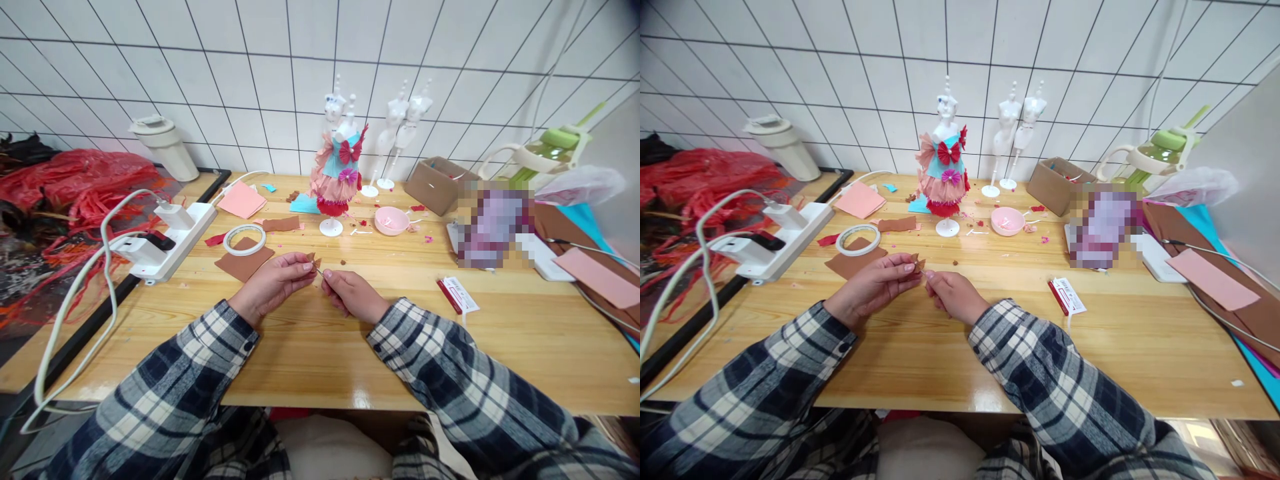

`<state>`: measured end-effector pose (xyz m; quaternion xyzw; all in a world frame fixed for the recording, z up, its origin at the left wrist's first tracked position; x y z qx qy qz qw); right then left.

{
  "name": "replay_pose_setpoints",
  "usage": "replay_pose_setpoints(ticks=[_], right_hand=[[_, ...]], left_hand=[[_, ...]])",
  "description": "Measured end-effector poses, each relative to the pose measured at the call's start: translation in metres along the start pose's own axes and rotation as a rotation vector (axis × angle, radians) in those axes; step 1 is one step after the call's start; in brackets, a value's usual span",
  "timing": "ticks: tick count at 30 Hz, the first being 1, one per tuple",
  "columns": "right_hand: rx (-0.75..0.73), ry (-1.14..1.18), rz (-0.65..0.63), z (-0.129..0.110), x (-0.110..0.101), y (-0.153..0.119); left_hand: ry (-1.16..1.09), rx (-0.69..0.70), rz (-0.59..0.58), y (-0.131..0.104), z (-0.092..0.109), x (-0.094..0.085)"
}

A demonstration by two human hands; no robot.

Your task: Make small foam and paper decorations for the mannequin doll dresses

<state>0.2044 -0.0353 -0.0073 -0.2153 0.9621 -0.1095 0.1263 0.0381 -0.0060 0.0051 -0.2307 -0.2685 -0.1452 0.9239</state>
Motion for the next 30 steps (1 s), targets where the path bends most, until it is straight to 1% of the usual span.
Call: replay_pose_setpoints(ticks=[7, 15, 24, 30], right_hand=[[-0.021, -0.057, 0.005, 0.0030, -0.0011, -0.0001], [-0.012, -0.050, 0.010, 0.0009, -0.0016, -0.0010], [-0.023, -0.057, -0.013, 0.0034, -0.0015, 0.0000], [-0.031, -0.061, -0.004, 0.0044, -0.0016, 0.0005]], left_hand=[[0.003, 0.007, -0.003, 0.0005, 0.0010, -0.0014], [-0.019, 0.001, -0.027, -0.0007, 0.0020, -0.0017], [0.002, -0.028, -0.023, -0.0009, 0.0013, -0.0010], [-0.024, -0.018, 0.011, 0.0001, 0.0007, -0.0026]])
Point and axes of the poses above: each hand's wrist, its own y-axis towards the middle knuckle, its own x-axis out of the palm, z = x × y, the point moved 2 cm from there along y, towards the middle knuckle, and after that the axes turned 6 degrees about -y, right-handed, at the moved point
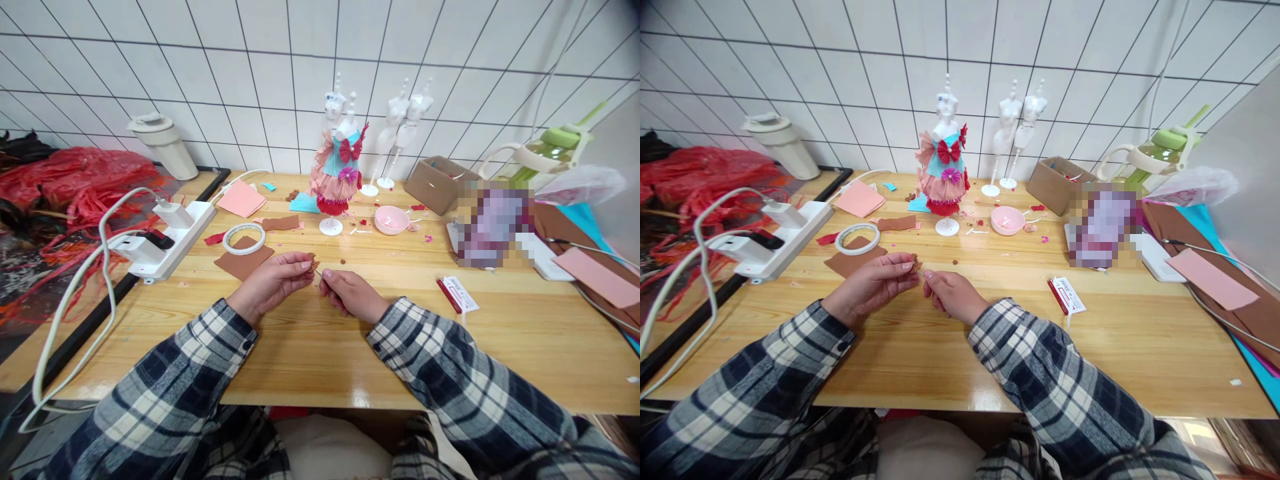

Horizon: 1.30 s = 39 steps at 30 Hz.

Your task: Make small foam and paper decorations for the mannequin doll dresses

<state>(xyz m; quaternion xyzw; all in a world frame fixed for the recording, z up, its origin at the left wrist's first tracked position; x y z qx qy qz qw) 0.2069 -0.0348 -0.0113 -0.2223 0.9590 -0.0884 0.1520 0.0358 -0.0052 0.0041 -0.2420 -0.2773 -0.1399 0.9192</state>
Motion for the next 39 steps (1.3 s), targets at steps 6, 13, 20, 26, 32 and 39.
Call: replay_pose_setpoints(ticks=[6, 13, 20, 26, 32, 39], right_hand=[[-0.009, 0.007, -0.010, -0.0029, 0.0003, -0.0007], [-0.041, 0.026, -0.022, -0.0003, 0.0007, 0.0011], [0.018, 0.043, -0.029, -0.0041, 0.0016, -0.0005], [0.008, 0.024, -0.038, -0.0060, 0.0016, -0.0005], [0.023, 0.002, -0.023, -0.0030, 0.0011, -0.0006], [-0.010, 0.023, 0.015, 0.0002, 0.0002, 0.0004]], left_hand=[[0.018, -0.004, -0.002, 0.0008, -0.0011, -0.0007], [0.030, -0.003, -0.017, 0.0006, -0.0015, -0.0002], [0.027, -0.009, -0.018, 0.0007, -0.0019, 0.0001], [0.027, 0.001, -0.017, 0.0017, -0.0017, -0.0018], [0.026, 0.005, 0.008, 0.0021, -0.0014, -0.0035], [0.021, 0.007, 0.020, 0.0021, -0.0005, -0.0027]])
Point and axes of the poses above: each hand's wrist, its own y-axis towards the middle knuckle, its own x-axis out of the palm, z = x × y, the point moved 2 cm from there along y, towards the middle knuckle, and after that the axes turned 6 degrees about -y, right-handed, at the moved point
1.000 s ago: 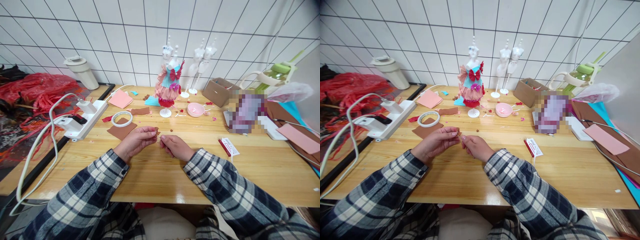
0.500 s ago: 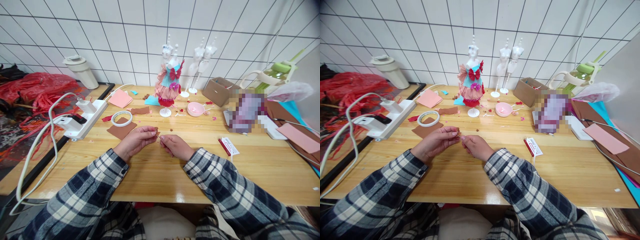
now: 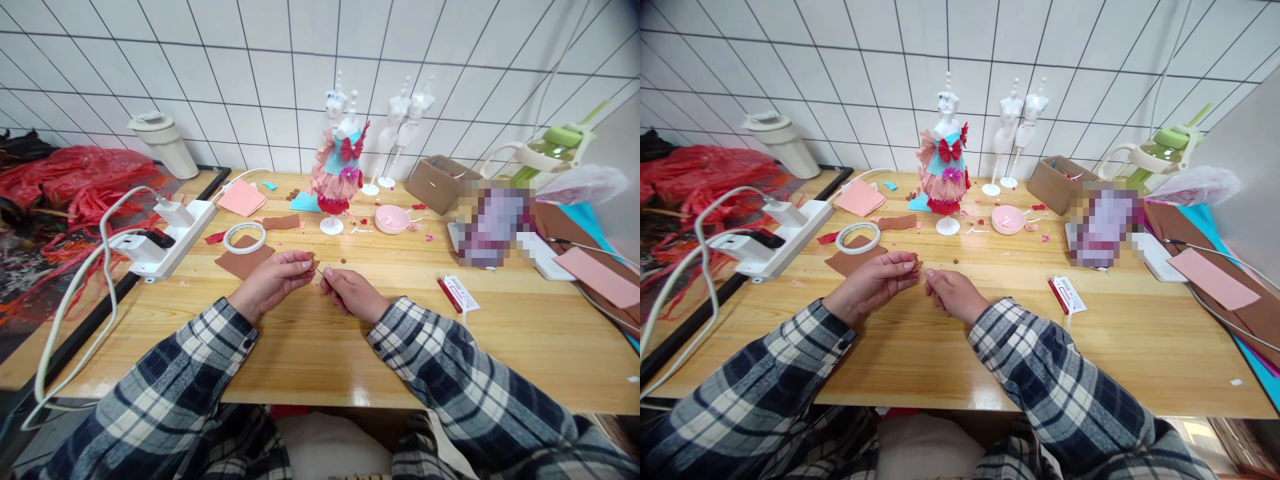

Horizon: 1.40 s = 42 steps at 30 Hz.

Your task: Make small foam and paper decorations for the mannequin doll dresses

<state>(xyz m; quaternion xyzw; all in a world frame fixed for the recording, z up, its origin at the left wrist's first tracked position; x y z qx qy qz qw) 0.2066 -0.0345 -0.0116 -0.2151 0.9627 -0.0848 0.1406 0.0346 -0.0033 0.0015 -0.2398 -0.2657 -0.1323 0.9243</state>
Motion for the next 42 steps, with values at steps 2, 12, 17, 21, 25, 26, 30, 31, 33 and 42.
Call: replay_pose_setpoints(ticks=[2, 12, 17, 21, 25, 26, 30, 31, 33, 42], right_hand=[[-0.001, 0.003, 0.001, -0.0001, 0.0002, 0.0002], [-0.012, 0.034, -0.020, -0.0024, 0.0012, -0.0001], [0.002, 0.058, -0.024, -0.0041, 0.0017, -0.0004], [0.001, 0.049, -0.038, -0.0038, 0.0022, -0.0002], [0.012, 0.022, -0.031, -0.0029, 0.0016, -0.0005], [0.019, 0.020, -0.024, -0.0028, 0.0013, -0.0007], [0.033, -0.002, 0.013, -0.0029, 0.0002, -0.0017], [0.029, -0.007, 0.015, -0.0029, 0.0002, -0.0018], [0.016, -0.012, 0.013, -0.0026, 0.0004, -0.0017], [-0.002, -0.007, -0.005, -0.0010, 0.0008, -0.0013]], left_hand=[[-0.003, -0.004, 0.003, -0.0002, -0.0002, 0.0004], [0.008, -0.013, -0.004, -0.0012, 0.0000, 0.0030], [0.011, -0.015, -0.013, -0.0012, -0.0006, 0.0028], [0.016, -0.017, -0.012, -0.0007, -0.0011, 0.0021], [0.001, 0.003, -0.001, -0.0020, 0.0008, 0.0031], [-0.001, 0.011, 0.000, -0.0025, 0.0015, 0.0034], [-0.009, 0.023, -0.019, -0.0034, 0.0028, 0.0036], [-0.012, 0.017, -0.025, -0.0032, 0.0026, 0.0034], [-0.012, -0.003, -0.037, -0.0027, 0.0018, 0.0030], [0.041, -0.002, -0.022, -0.0008, 0.0002, 0.0006]])
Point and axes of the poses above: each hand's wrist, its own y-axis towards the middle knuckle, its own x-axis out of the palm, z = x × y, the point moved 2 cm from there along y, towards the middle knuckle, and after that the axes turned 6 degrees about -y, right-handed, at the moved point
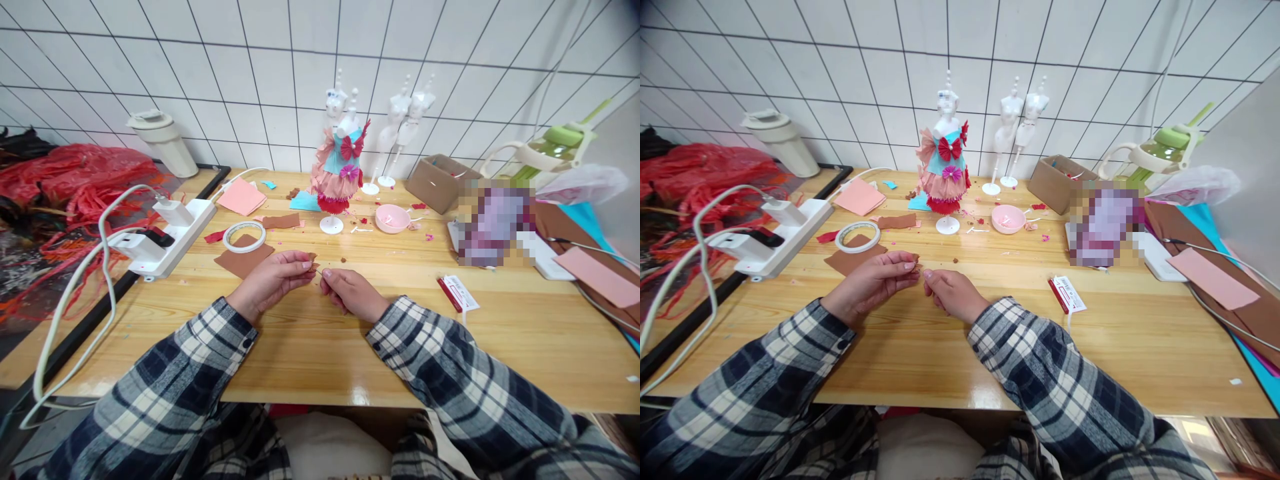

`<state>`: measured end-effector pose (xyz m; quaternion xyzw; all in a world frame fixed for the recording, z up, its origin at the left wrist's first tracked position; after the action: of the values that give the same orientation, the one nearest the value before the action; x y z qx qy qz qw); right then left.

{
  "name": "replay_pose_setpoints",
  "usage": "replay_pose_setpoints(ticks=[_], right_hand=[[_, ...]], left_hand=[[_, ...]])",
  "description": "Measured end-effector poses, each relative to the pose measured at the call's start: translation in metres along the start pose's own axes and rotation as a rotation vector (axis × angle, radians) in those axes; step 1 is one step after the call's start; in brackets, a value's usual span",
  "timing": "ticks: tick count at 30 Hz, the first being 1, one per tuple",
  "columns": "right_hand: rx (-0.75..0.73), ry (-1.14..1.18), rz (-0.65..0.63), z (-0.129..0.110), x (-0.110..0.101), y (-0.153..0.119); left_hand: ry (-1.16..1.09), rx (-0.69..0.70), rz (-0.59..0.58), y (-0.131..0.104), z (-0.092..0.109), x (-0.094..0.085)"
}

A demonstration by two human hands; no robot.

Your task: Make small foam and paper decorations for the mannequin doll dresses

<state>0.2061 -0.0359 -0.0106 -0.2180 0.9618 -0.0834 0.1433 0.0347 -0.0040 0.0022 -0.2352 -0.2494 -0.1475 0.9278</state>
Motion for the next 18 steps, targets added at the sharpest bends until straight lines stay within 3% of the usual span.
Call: replay_pose_setpoints(ticks=[18], right_hand=[[0.008, -0.032, -0.020, -0.0007, -0.0004, 0.0006]], left_hand=[[0.038, 0.045, -0.017, -0.0011, -0.0010, 0.0018]])
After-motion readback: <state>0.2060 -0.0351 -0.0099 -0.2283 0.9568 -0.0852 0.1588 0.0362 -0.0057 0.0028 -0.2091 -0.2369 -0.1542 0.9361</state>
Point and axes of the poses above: each hand's wrist, its own y-axis towards the middle knuckle, its own x-axis out of the palm, z = x × y, the point moved 2 cm from there along y, towards the middle knuckle, and after that the axes turned 6 degrees about -y, right-handed, at the moved point
